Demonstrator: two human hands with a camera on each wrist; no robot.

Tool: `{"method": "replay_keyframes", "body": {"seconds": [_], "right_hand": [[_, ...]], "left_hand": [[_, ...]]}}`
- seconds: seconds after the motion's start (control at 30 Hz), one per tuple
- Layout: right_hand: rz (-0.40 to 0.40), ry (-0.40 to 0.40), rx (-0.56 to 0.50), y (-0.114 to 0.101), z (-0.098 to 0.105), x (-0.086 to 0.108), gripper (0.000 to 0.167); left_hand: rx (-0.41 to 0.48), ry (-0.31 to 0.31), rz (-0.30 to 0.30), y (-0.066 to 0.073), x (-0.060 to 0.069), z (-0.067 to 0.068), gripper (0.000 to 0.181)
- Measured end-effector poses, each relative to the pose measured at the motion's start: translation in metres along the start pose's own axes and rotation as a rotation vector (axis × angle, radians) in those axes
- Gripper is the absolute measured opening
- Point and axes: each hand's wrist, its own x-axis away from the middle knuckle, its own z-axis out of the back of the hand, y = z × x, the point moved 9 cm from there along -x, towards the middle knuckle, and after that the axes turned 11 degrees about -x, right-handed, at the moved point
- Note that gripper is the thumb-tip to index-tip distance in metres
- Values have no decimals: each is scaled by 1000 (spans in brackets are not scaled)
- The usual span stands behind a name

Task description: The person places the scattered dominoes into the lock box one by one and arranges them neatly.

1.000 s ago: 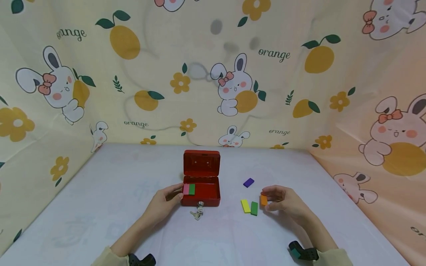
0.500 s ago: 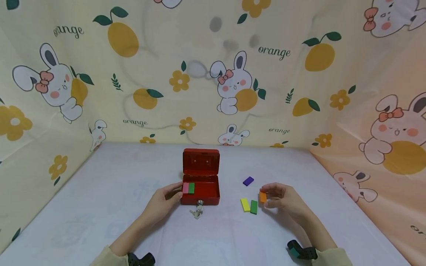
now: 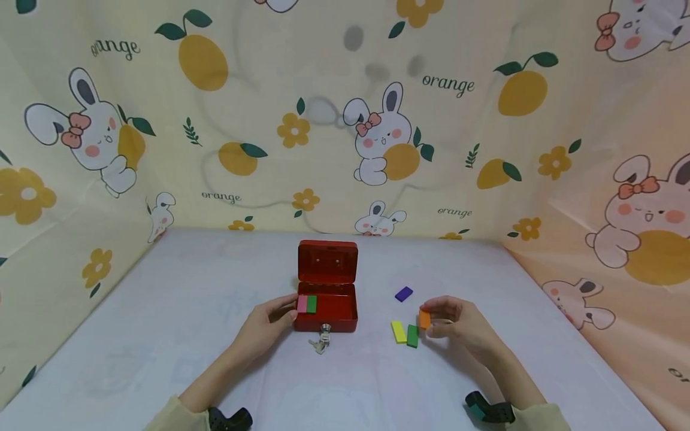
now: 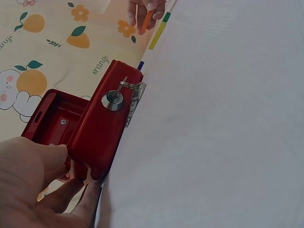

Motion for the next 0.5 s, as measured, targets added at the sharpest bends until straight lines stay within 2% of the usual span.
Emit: {"method": "replay_keyframes", "body": {"seconds": [0.5], "right_hand": [[11, 3, -19, -5, -3, 3, 52]], "left_hand": [[-11, -1, 7, 1, 0, 0, 45]]}}
